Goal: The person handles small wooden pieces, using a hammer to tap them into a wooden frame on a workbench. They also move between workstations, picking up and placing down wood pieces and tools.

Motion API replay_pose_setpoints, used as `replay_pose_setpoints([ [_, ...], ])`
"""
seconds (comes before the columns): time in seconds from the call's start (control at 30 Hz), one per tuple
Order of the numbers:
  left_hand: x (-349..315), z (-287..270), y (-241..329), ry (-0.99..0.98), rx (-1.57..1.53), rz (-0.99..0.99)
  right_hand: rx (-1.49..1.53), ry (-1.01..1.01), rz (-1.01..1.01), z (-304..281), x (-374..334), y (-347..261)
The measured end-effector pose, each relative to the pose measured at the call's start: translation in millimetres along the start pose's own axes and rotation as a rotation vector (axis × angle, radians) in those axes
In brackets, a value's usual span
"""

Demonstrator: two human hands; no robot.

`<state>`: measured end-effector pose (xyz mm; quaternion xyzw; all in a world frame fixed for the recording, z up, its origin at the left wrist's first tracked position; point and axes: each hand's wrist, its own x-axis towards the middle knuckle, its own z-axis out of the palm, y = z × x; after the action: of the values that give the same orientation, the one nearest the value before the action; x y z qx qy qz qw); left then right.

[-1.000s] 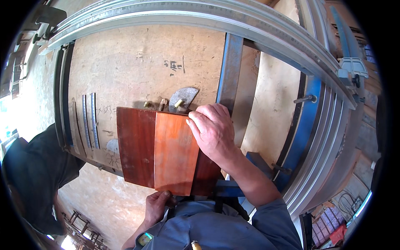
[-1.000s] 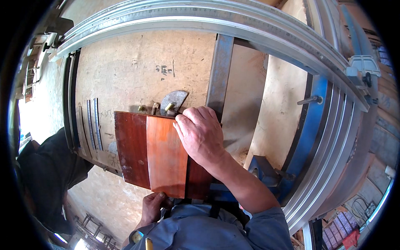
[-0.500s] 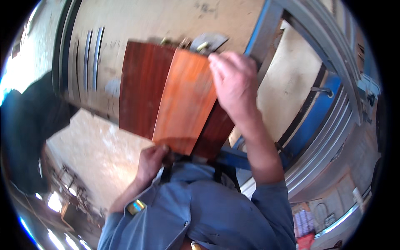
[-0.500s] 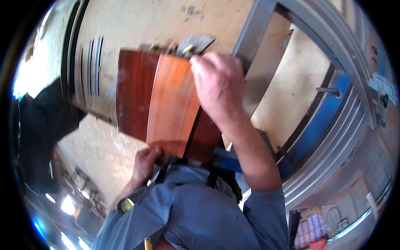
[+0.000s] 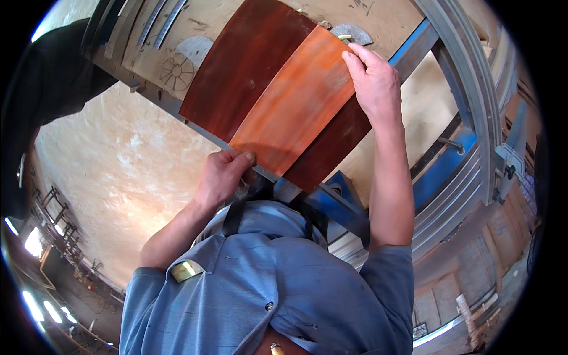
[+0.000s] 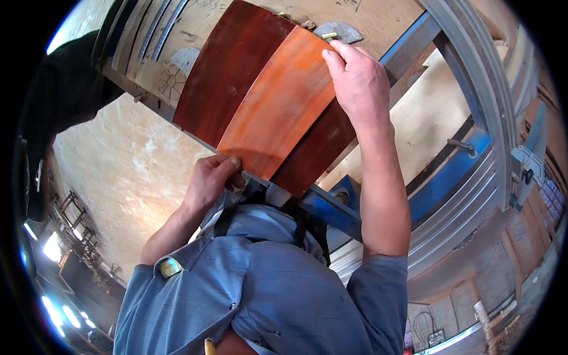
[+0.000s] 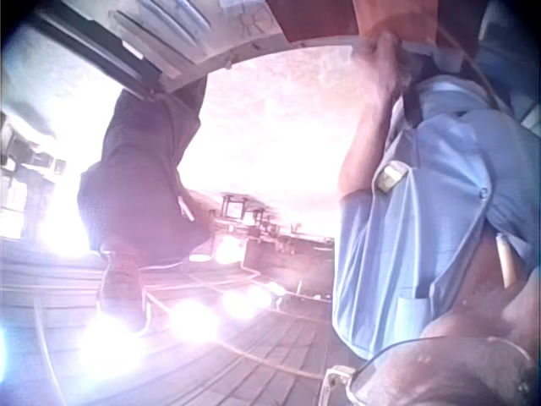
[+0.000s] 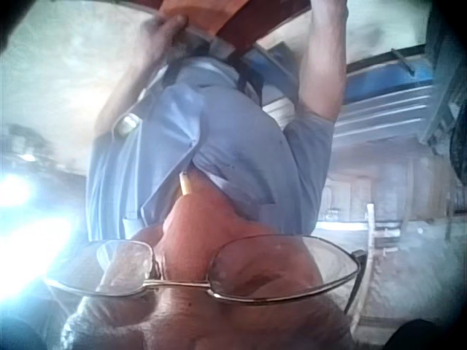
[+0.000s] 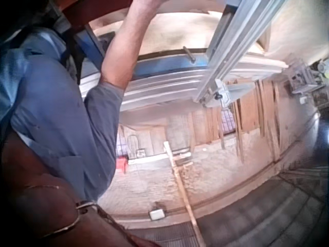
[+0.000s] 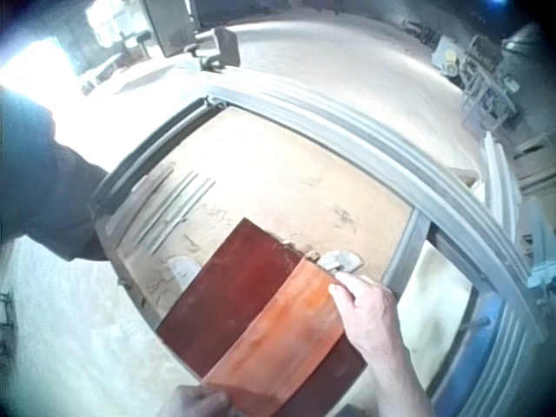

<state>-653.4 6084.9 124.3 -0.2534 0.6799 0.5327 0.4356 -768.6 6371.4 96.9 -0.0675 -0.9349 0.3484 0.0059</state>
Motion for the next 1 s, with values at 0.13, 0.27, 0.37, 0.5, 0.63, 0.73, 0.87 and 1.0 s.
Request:
replay_pose_setpoints([
  [0.13, -3.3, 0.4, -2.8, 0.022, -0.029, 0.010, -0.025, -0.003, -0.003, 1.0, -1.6, -4.6],
  [0.27, 3.0, 0.6, -14.4, 0.015, -0.035, 0.081, -0.071, 0.024, -0.027, 6.0, -0.9, 3.7],
  [0.37, 6.4, 0.5, -25.2, 0.022, -0.043, 0.129, -0.058, 0.053, -0.041, 11.9, -1.5, 8.0],
  [0.5, -0.7, 1.1, -33.5, -0.053, -0.111, 0.154, -0.066, 0.073, -0.058, 14.7, -1.4, 14.0],
  [0.63, -10.2, 4.9, -49.1, -0.134, -0.117, 0.188, -0.069, 0.097, -0.051, 18.2, -1.7, 19.0],
  [0.73, -9.6, 14.3, -61.9, -0.172, -0.130, 0.159, -0.113, 0.082, -0.049, 16.0, -1.6, 14.5],
  [0.87, -6.5, 17.7, -65.0, -0.195, -0.235, 0.153, -0.180, 0.064, -0.049, 15.0, -1.6, 9.5],
  [1.0, -5.7, 13.4, -56.0, -0.089, -0.143, 0.233, -0.129, 0.064, -0.035, 14.2, -4.3, 7.6],
])
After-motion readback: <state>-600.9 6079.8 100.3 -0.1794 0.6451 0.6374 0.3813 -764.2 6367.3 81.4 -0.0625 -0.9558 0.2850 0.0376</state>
